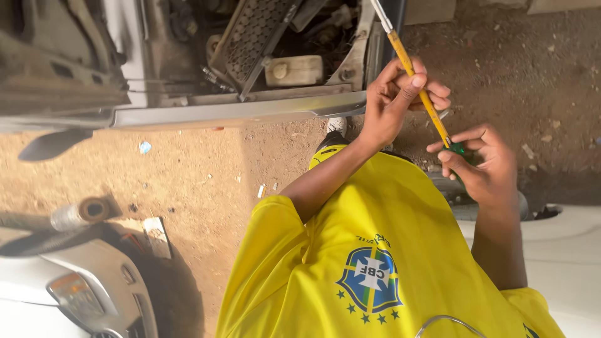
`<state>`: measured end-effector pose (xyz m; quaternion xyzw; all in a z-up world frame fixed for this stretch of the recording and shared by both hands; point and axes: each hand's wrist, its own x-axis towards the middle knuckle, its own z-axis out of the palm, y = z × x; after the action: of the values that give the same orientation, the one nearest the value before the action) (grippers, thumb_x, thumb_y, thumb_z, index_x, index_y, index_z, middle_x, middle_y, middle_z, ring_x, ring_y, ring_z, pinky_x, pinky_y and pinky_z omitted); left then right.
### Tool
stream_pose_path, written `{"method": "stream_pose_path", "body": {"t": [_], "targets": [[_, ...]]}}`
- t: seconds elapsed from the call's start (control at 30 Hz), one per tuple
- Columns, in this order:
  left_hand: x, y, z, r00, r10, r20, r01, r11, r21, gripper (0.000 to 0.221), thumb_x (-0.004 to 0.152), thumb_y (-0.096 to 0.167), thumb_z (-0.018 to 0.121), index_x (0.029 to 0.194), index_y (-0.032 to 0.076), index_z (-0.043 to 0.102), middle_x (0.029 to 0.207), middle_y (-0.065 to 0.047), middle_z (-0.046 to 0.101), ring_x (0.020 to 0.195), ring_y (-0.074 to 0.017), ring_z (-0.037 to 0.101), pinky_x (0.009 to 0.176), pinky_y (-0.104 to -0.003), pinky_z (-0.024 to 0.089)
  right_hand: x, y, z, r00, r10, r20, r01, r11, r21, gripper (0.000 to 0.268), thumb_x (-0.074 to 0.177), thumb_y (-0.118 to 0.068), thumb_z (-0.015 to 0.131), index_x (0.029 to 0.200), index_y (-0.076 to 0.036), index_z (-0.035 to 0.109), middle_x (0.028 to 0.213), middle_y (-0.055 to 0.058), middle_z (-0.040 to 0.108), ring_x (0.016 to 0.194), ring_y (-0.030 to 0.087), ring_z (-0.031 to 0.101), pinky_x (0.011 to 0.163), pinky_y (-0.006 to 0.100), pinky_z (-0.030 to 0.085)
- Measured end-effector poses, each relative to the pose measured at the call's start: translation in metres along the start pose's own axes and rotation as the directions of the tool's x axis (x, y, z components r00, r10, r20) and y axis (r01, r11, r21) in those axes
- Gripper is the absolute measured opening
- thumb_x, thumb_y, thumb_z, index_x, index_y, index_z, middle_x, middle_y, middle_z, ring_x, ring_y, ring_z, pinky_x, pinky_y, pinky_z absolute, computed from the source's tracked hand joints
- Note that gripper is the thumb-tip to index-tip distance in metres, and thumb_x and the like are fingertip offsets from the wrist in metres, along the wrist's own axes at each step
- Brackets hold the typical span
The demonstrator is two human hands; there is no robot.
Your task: The person uses a screwdriver to tighten a screw on a component in a white car's engine bay, then moves to a silver car and uses a wrench to adjust a part near the battery.
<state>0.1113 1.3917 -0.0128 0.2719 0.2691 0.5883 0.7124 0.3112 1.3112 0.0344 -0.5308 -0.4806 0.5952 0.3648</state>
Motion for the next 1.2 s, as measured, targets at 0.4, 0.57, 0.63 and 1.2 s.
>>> {"method": "stream_pose_path", "body": {"t": [0.4, 0.57, 0.63, 1.2], "targets": [[-0.056, -0.045, -0.1, 0.921, 0.004, -0.39, 0.042, 0.993, 0.111, 0.024, 0.11, 0.02, 0.057, 0.121, -0.001, 0.06, 0.115, -0.014, 0.073, 0.102, -0.0216, 0.073, 0.087, -0.036, 0.065, 0.084, 0.021, 0.089, 0.88, -0.312, 0.359, 0.469, 0.694, -0.547, 0.046, 0.096, -0.022, 0.079, 0.129, 0.0, 0.055, 0.112, 0.018, 0.073, 0.098, 0.032, 0.076, 0.076, 0.039, 0.06], [-0.07, -0.022, -0.173, 0.712, -0.016, -0.702, 0.045, 0.999, 0.023, 0.023, 0.107, 0.026, 0.056, 0.113, 0.004, 0.059, 0.105, -0.014, 0.076, 0.092, -0.0233, 0.076, 0.072, -0.034, 0.063, 0.087, 0.049, 0.094, 0.9, -0.056, 0.433, 0.352, 0.68, -0.643, 0.056, 0.096, -0.037, 0.072, 0.136, -0.002, 0.055, 0.115, 0.021, 0.072, 0.093, 0.036, 0.074, 0.076, 0.046, 0.059], [-0.07, -0.015, -0.219, 0.657, 0.001, -0.754, 0.028, 0.999, 0.026, 0.022, 0.107, 0.027, 0.056, 0.111, 0.005, 0.058, 0.102, -0.013, 0.076, 0.089, -0.0244, 0.076, 0.073, -0.035, 0.063, 0.092, 0.067, 0.085, 0.853, -0.11, 0.511, 0.45, 0.65, -0.612, 0.053, 0.098, -0.04, 0.068, 0.134, -0.003, 0.056, 0.118, 0.02, 0.073, 0.104, 0.036, 0.074, 0.083, 0.048, 0.059], [-0.047, -0.025, -0.417, -0.079, 0.376, -0.923, 0.761, 0.621, 0.188, 0.036, 0.082, 0.043, 0.078, 0.087, 0.008, 0.084, 0.068, -0.01, 0.075, 0.063, -0.0272, 0.071, 0.064, -0.044, 0.054, 0.144, 0.134, 0.042, 0.867, 0.392, 0.307, 0.087, 0.487, -0.869, 0.052, 0.095, -0.043, 0.063, 0.136, -0.013, 0.058, 0.125, 0.013, 0.073, 0.108, 0.033, 0.073, 0.09, 0.048, 0.059]]}}
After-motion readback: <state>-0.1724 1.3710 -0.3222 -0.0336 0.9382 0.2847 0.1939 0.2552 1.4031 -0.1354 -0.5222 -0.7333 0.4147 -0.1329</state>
